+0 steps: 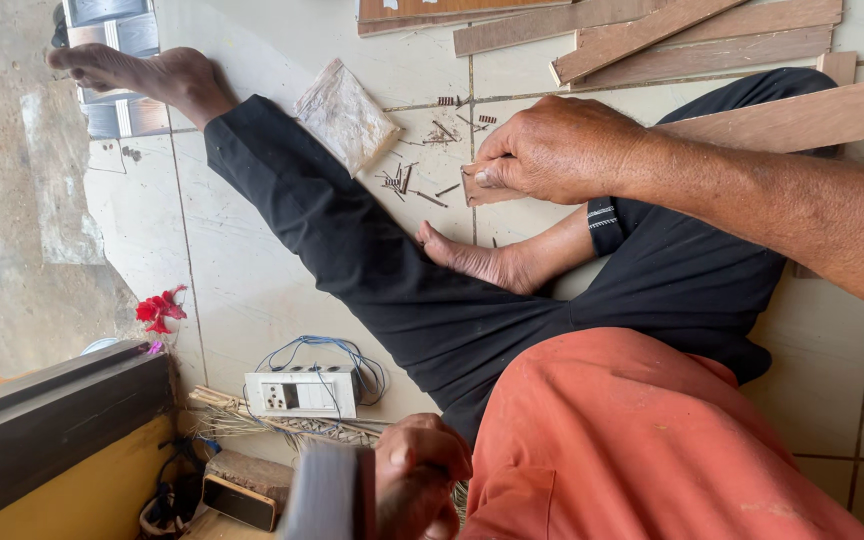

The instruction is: The person sits on the floor and uses a hammer to drive nails into small wooden strips, joining them to form rectangular frames. The person repeatedly picks up nails, positions the wood pieces, and hammers them together, then sets the assembled frames aside.

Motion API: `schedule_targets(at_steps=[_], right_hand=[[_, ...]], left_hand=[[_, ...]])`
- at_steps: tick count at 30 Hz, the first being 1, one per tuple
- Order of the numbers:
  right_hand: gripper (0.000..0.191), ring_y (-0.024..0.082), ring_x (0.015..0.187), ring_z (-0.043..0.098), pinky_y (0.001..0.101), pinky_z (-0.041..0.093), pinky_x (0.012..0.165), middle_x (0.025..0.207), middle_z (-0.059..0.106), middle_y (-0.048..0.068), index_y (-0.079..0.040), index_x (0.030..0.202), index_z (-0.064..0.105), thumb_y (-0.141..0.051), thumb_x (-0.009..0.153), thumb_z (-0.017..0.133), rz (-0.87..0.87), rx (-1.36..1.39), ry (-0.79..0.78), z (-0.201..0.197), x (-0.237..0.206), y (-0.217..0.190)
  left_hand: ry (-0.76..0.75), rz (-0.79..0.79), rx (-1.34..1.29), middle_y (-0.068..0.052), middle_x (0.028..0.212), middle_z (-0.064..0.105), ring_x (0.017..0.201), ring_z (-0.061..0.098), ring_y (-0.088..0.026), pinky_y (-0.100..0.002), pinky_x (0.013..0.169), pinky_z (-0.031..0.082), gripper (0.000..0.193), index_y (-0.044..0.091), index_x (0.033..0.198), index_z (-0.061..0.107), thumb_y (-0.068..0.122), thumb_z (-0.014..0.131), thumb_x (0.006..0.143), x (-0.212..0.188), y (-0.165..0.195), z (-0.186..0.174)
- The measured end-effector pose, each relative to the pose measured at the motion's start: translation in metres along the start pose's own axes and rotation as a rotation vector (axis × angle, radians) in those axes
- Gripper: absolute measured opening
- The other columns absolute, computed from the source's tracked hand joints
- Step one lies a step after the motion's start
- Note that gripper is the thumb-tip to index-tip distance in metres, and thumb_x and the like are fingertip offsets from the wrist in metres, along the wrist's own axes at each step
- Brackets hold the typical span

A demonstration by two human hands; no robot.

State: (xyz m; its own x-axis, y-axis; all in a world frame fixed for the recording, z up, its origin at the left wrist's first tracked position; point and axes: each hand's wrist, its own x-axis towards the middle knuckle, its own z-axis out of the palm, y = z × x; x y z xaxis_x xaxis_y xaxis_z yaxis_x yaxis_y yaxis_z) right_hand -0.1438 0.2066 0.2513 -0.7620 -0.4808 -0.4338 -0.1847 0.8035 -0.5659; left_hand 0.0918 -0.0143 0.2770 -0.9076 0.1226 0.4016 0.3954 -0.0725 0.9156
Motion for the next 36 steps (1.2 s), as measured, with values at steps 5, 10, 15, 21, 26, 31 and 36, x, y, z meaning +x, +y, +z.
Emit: schedule_targets(at_steps=[5,10,15,21,26,31,36], right_hand=[[0.029,0.027,0.089,0.075,0.047,0.057,0.082,0.097,0.08,0.005,-0.03,0.112,0.079,-0.042,0.095,0.059,0.021,0.038,-0.015,0.002,-0.001,-0.001],[0.03,0.029,0.093,0.073,0.0473,0.056,0.083,0.102,0.078,0.006,-0.03,0.116,0.078,-0.042,0.095,0.06,-0.031,0.017,0.028,0.004,0.001,-0.003],[0.03,0.03,0.097,0.073,0.0474,0.056,0.086,0.105,0.078,0.007,-0.031,0.115,0.079,-0.044,0.095,0.06,0.023,0.024,0.001,0.005,0.001,-0.002],[0.03,0.03,0.094,0.074,0.0474,0.056,0.085,0.102,0.079,0.007,-0.03,0.113,0.079,-0.043,0.095,0.06,-0.002,0.008,-0.014,0.002,-0.002,-0.002],[0.034,0.032,0.092,0.073,0.0468,0.056,0.084,0.105,0.078,0.01,-0.025,0.117,0.078,-0.043,0.094,0.061,-0.057,-0.035,0.008,0.001,-0.005,0.001],[0.036,0.027,0.085,0.076,0.0394,0.057,0.08,0.1,0.08,0.009,-0.016,0.114,0.078,-0.04,0.092,0.062,-0.008,0.019,-0.046,0.0,-0.011,0.02],[0.031,0.02,0.09,0.074,0.0345,0.056,0.081,0.104,0.08,0.01,-0.007,0.118,0.075,-0.026,0.096,0.065,-0.051,0.042,-0.007,-0.001,-0.008,0.039]], left_hand=[[-0.031,-0.708,0.045,-0.003,0.076,0.057,0.059,0.051,-0.01,-0.023,0.054,0.043,0.043,-0.001,0.141,0.046,0.018,0.05,0.102,-0.001,-0.012,-0.006],[0.008,-0.492,-0.303,-0.001,0.072,0.053,0.056,0.047,-0.005,-0.017,0.051,0.039,0.039,0.001,0.116,0.051,0.036,0.063,0.103,-0.016,0.006,-0.019],[-0.021,-0.34,-0.22,-0.002,0.077,0.053,0.06,0.052,-0.009,-0.021,0.054,0.042,0.035,0.006,0.103,0.052,0.039,0.065,0.109,-0.024,-0.001,-0.022],[0.142,-0.586,-0.201,-0.005,0.087,0.063,0.061,0.057,-0.008,-0.02,0.051,0.045,0.06,-0.004,0.141,0.042,0.035,0.064,0.101,-0.008,-0.032,-0.018],[0.139,-0.487,-0.093,-0.006,0.097,0.063,0.072,0.053,-0.006,-0.02,0.06,0.043,0.062,-0.003,0.149,0.045,0.018,0.074,0.099,0.032,-0.09,-0.022],[0.118,-0.491,-0.154,-0.01,0.127,0.068,0.089,0.061,-0.009,-0.023,0.075,0.054,0.064,-0.004,0.15,0.044,0.012,0.074,0.095,0.076,-0.156,-0.015],[0.038,-0.475,-0.441,-0.012,0.123,0.07,0.089,0.068,-0.012,-0.026,0.07,0.058,0.075,-0.003,0.153,0.041,0.02,0.078,0.092,0.101,-0.2,-0.006]])
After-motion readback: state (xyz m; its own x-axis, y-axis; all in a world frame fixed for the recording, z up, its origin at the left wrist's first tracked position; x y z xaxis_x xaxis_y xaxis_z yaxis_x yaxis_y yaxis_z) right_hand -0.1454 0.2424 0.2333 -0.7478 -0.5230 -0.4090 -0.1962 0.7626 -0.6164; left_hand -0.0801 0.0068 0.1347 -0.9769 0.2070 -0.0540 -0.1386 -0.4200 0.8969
